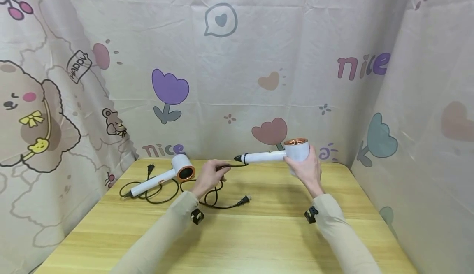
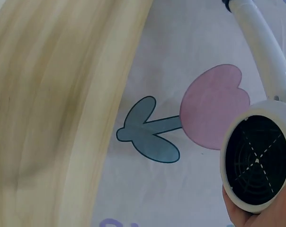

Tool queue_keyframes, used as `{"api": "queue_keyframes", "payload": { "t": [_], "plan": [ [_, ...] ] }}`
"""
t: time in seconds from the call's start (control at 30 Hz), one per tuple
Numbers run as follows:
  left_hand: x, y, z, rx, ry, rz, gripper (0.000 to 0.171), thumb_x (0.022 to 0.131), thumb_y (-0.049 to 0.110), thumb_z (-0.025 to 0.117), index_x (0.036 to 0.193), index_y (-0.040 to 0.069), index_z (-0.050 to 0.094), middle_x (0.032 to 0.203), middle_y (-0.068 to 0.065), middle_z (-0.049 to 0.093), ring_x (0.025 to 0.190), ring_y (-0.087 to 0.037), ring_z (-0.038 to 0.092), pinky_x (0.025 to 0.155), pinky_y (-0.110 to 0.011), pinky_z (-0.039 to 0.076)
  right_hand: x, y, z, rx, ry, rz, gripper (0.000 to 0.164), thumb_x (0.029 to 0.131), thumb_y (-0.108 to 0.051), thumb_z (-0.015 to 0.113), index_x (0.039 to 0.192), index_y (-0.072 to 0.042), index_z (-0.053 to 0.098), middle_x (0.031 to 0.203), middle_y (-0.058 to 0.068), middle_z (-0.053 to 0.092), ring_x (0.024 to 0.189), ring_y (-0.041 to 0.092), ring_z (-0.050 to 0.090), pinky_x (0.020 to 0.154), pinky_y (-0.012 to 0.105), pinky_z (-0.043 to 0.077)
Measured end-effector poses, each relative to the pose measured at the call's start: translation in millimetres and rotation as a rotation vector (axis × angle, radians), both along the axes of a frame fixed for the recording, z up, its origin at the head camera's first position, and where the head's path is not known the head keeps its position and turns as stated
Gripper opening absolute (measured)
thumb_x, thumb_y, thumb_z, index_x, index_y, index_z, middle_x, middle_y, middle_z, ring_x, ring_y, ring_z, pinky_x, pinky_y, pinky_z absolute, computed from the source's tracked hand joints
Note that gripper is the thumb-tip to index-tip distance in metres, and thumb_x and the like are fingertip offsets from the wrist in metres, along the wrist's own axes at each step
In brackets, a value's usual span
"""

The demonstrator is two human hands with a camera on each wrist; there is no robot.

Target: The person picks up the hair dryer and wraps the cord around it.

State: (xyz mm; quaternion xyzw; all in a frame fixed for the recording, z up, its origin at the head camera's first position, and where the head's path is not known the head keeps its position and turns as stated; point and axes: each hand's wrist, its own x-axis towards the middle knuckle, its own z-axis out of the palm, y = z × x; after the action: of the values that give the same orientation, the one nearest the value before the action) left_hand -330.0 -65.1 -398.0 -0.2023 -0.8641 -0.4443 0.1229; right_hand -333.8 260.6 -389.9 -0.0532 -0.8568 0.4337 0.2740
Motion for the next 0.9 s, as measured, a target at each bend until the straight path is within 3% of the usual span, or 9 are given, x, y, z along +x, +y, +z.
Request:
{"api": "queue_keyframes", "payload": {
  "t": [0.13,0.23,0.3,0.43,0.5,0.57,0.73,0.9],
  "plan": [
    [-3.8,-3,3.7,0.071,-0.090,-0.004,0.021,0.095,0.020,0.066,0.110,0.008,0.074,0.100,-0.008,0.074,0.065,-0.021,0.066,0.056,-0.029,0.053,-0.9,1,2.7,0.007,0.018,0.005,0.096,0.073,-0.043,0.084,0.148,-0.009,0.034,0.115,0.021,0.059,0.099,0.036,0.057,0.077,0.040,0.045],
    [-5.6,-5,2.9,0.022,-0.044,-0.005,0.020,0.094,0.023,0.067,0.106,0.010,0.076,0.093,-0.002,0.072,0.071,-0.016,0.061,0.060,-0.025,0.049,-0.5,1,3.4,-0.005,0.009,0.008,0.097,0.073,-0.043,0.084,0.148,-0.010,0.033,0.116,0.022,0.058,0.099,0.036,0.057,0.077,0.039,0.046],
    [-6.2,-6,0.6,-0.064,0.063,-0.009,0.017,0.093,0.023,0.069,0.102,0.012,0.077,0.086,0.001,0.068,0.068,-0.011,0.056,0.058,-0.022,0.045,0.1,1,3.2,-0.013,0.002,0.012,0.097,0.073,-0.042,0.084,0.149,-0.010,0.032,0.116,0.021,0.058,0.099,0.036,0.057,0.077,0.039,0.046],
    [-8.1,-8,-4.9,-0.290,0.420,0.006,0.013,0.088,0.023,0.074,0.096,0.014,0.079,0.073,0.003,0.058,0.057,-0.006,0.046,0.051,-0.018,0.036,0.4,3,2.8,0.016,0.003,0.031,0.095,0.073,-0.043,0.084,0.149,-0.013,0.034,0.115,0.020,0.059,0.098,0.034,0.058,0.075,0.038,0.046],
    [-9.8,-9,-6.2,-0.353,0.594,0.022,0.012,0.085,0.023,0.076,0.094,0.015,0.079,0.070,0.004,0.056,0.054,-0.004,0.046,0.050,-0.016,0.036,0.4,5,3.1,0.046,-0.001,0.053,0.094,0.073,-0.043,0.085,0.148,-0.014,0.036,0.113,0.020,0.060,0.096,0.034,0.058,0.073,0.037,0.046],
    [-11.9,-10,-6.4,-0.367,0.702,0.031,0.012,0.082,0.021,0.079,0.092,0.015,0.079,0.069,0.004,0.055,0.052,-0.004,0.046,0.048,-0.015,0.036,0.9,7,4.1,0.075,-0.012,0.087,0.094,0.072,-0.044,0.085,0.148,-0.015,0.037,0.112,0.019,0.060,0.094,0.034,0.059,0.071,0.035,0.047],
    [-19.3,-15,-4.8,-0.390,0.821,0.104,0.011,0.081,0.023,0.080,0.092,0.021,0.080,0.070,0.005,0.055,0.050,-0.006,0.049,0.044,-0.018,0.037,0.8,14,7.3,0.104,-0.025,0.208,0.093,0.070,-0.038,0.088,0.146,-0.013,0.040,0.112,0.019,0.060,0.093,0.035,0.060,0.070,0.034,0.049],
    [-24.4,-18,-3.5,-0.357,0.799,0.171,0.011,0.083,0.026,0.077,0.092,0.022,0.081,0.068,0.006,0.051,0.048,-0.007,0.044,0.043,-0.020,0.032,-1.3,22,8.4,0.043,-0.077,0.331,0.086,0.073,-0.030,0.087,0.143,-0.009,0.042,0.116,0.020,0.059,0.097,0.035,0.059,0.074,0.038,0.052]
  ]
}}
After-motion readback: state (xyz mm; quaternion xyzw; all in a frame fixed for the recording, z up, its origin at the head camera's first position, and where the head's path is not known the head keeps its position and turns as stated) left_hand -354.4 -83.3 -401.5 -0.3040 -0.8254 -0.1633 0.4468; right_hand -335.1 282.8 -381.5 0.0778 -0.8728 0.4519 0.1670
